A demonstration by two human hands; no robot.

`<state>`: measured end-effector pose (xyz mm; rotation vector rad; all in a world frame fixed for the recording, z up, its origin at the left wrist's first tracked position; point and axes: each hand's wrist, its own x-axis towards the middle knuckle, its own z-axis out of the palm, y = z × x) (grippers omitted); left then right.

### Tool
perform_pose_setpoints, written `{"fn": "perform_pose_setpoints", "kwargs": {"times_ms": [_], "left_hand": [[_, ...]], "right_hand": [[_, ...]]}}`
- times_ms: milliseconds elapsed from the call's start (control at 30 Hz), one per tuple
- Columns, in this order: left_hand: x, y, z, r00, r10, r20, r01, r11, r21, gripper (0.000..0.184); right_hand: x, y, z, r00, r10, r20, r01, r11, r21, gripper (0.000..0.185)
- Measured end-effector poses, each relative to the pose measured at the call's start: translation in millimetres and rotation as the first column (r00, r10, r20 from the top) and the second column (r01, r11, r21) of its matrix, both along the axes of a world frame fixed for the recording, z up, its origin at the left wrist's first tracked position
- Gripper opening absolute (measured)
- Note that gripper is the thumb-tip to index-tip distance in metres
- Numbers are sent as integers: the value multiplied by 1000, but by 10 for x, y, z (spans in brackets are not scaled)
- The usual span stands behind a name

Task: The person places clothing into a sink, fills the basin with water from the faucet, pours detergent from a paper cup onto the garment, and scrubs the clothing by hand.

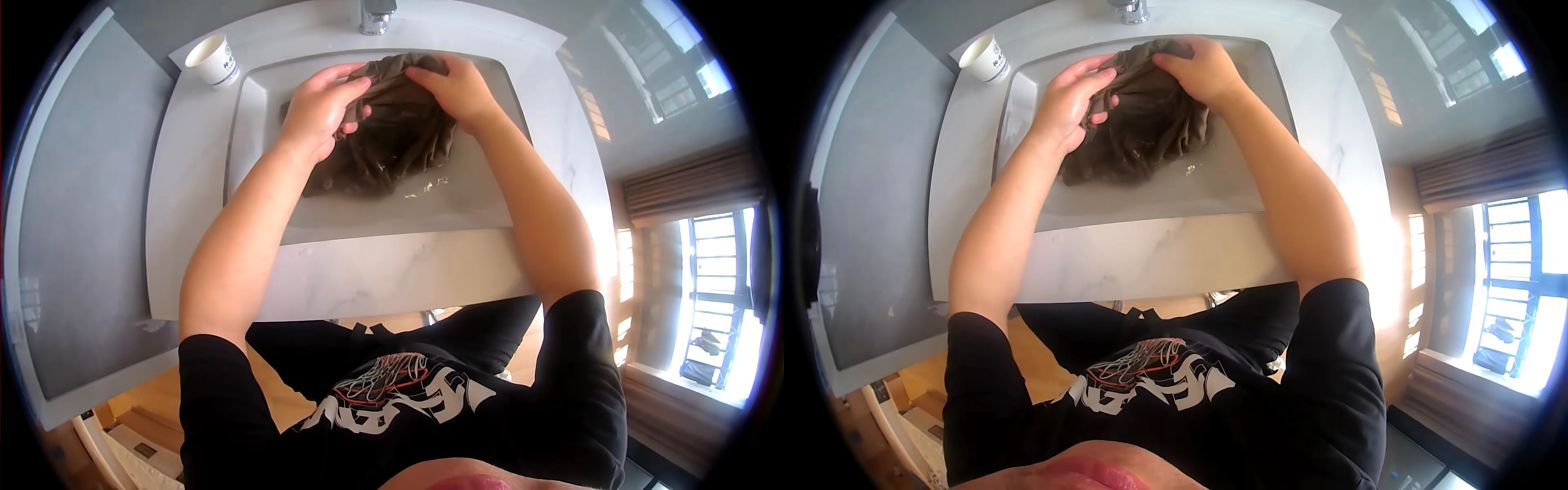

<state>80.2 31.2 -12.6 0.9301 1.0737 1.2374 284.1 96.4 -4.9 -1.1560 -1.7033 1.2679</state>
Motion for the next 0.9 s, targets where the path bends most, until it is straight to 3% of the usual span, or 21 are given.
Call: {"fn": "perform_pose_setpoints", "kwargs": {"times_ms": [33,133,167,200,267,300,333,400,433,533,567,667,700,767,800,833,867,900], "left_hand": [[56,9,-38,999,30,-36,-29,999,12,24],[162,185,-348,969,233,80,-227,971,-75,25],[137,150,-408,976,138,168,-119,986,-116,34],[258,231,-431,879,281,385,-188,947,-262,37],[286,-16,-46,972,149,183,-89,949,-302,33],[243,24,-174,962,86,258,-11,959,-282,32],[377,-33,-56,973,197,116,-153,939,-308,31],[333,-25,-133,904,150,401,-86,981,-172,31],[303,-28,-96,904,107,414,-38,984,-172,28],[401,-203,151,961,166,222,-95,950,-298,29],[249,-56,-124,967,45,250,18,970,-241,34],[305,-157,69,982,142,123,-107,961,-256,38],[208,-93,0,985,127,120,-97,968,-231,39],[-241,205,-292,993,-3,122,28,978,-206,38],[-279,253,-456,980,12,-200,-32,995,-95,37],[-279,283,-599,866,59,-497,-50,998,31,36],[-275,307,-661,665,139,-734,-30,987,159,35],[-226,216,-581,532,148,-834,3,984,176,37]], "right_hand": [[-50,-41,9,996,-91,-12,92,995,35,40],[-322,-398,193,961,-185,207,146,971,191,41],[-424,-532,121,946,-92,311,-40,919,393,41],[-509,-587,14,942,-16,337,-226,711,666,43],[-597,-458,109,896,-258,361,123,926,357,52],[-517,-213,-10,886,-291,360,165,925,344,54],[-487,-344,31,867,-307,393,101,879,465,51],[-414,-693,60,944,-56,326,-169,764,623,51],[-437,-746,-14,966,3,257,-193,667,719,51],[-434,-466,81,941,-245,231,118,883,455,49],[-408,-432,150,919,-236,314,124,933,339,48],[-364,-511,164,936,-140,323,28,945,327,49],[-313,-496,172,942,-11,335,-97,947,305,49],[-257,-312,8,891,-6,454,-146,943,299,47],[-226,-174,-119,860,-5,511,-171,939,298,46],[-172,-58,-313,792,-105,601,-76,960,268,42],[-157,-37,-481,792,-125,598,-122,927,356,41],[-183,-64,-541,792,-144,593,-170,881,441,41]]}}
